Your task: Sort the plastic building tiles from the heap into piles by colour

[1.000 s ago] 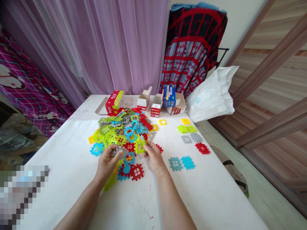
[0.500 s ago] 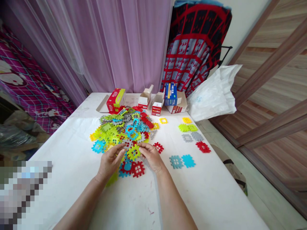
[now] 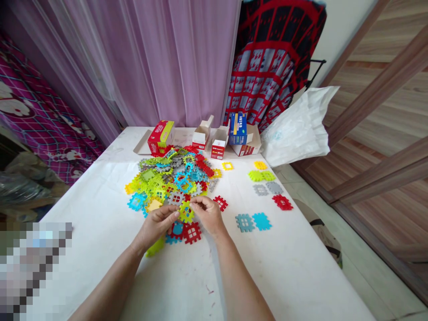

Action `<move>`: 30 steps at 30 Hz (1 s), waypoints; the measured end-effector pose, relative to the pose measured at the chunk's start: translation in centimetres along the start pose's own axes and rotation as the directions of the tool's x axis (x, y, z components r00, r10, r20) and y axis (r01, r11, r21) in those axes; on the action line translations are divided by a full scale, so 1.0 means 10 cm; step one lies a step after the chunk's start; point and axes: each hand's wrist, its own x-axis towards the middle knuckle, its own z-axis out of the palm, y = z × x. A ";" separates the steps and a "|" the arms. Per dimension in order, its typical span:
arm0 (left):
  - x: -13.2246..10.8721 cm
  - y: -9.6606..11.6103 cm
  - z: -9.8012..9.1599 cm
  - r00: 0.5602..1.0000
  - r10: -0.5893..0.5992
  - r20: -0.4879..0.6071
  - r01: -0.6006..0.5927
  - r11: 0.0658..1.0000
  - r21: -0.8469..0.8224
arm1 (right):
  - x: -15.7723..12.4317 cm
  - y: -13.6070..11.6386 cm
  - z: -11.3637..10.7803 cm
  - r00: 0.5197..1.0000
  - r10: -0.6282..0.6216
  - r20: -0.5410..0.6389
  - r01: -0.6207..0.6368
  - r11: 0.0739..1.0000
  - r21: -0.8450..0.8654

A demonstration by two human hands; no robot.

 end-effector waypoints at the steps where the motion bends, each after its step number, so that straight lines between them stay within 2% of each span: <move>1: 0.00 0.00 0.01 1.000 -0.015 0.007 0.015 1.000 -0.018 | -0.01 -0.02 -0.02 0.999 -0.034 0.019 0.035 0.998 -0.046; 5: 0.00 0.02 0.04 0.999 -0.033 0.018 0.034 0.998 -0.054 | -0.07 -0.17 -0.13 0.977 -0.164 0.133 0.194 0.945 -0.262; 10: 0.00 0.02 0.05 1.000 -0.024 -0.012 0.023 0.998 -0.066 | -0.19 -0.29 -0.22 0.920 -0.273 0.281 0.389 0.727 -0.567; 15: 0.00 -0.02 0.06 1.000 0.000 -0.003 0.000 0.997 -0.074 | -0.23 -0.37 -0.16 0.903 -0.237 0.359 0.429 0.554 -0.713; 19: -0.01 -0.04 0.10 0.999 0.050 0.011 -0.049 0.997 -0.060 | -0.21 -0.47 -0.11 0.899 -0.194 0.393 0.436 0.487 -0.757; 22: -0.03 -0.04 0.10 0.993 0.102 0.054 -0.101 0.995 -0.016 | -0.18 -0.54 -0.17 0.887 -0.157 0.435 0.455 0.464 -0.760; 24: -0.05 -0.03 0.07 0.989 0.135 0.061 -0.137 0.990 0.026 | -0.13 -0.58 -0.32 0.882 -0.135 0.451 0.461 0.445 -0.768; 26: -0.06 -0.04 0.02 0.982 0.190 0.014 -0.191 0.978 0.086 | -0.03 -0.62 -0.61 0.893 -0.130 0.431 0.445 0.404 -0.799; 28: -0.06 -0.06 -0.06 0.952 0.291 -0.097 -0.271 0.946 0.178 | 0.14 -0.67 -1.05 0.921 -0.129 0.367 0.388 0.336 -0.858; 30: -0.04 -0.11 -0.15 0.884 0.411 -0.221 -0.342 0.893 0.293 | 0.35 -0.71 -1.58 0.956 -0.122 0.266 0.288 0.235 -0.928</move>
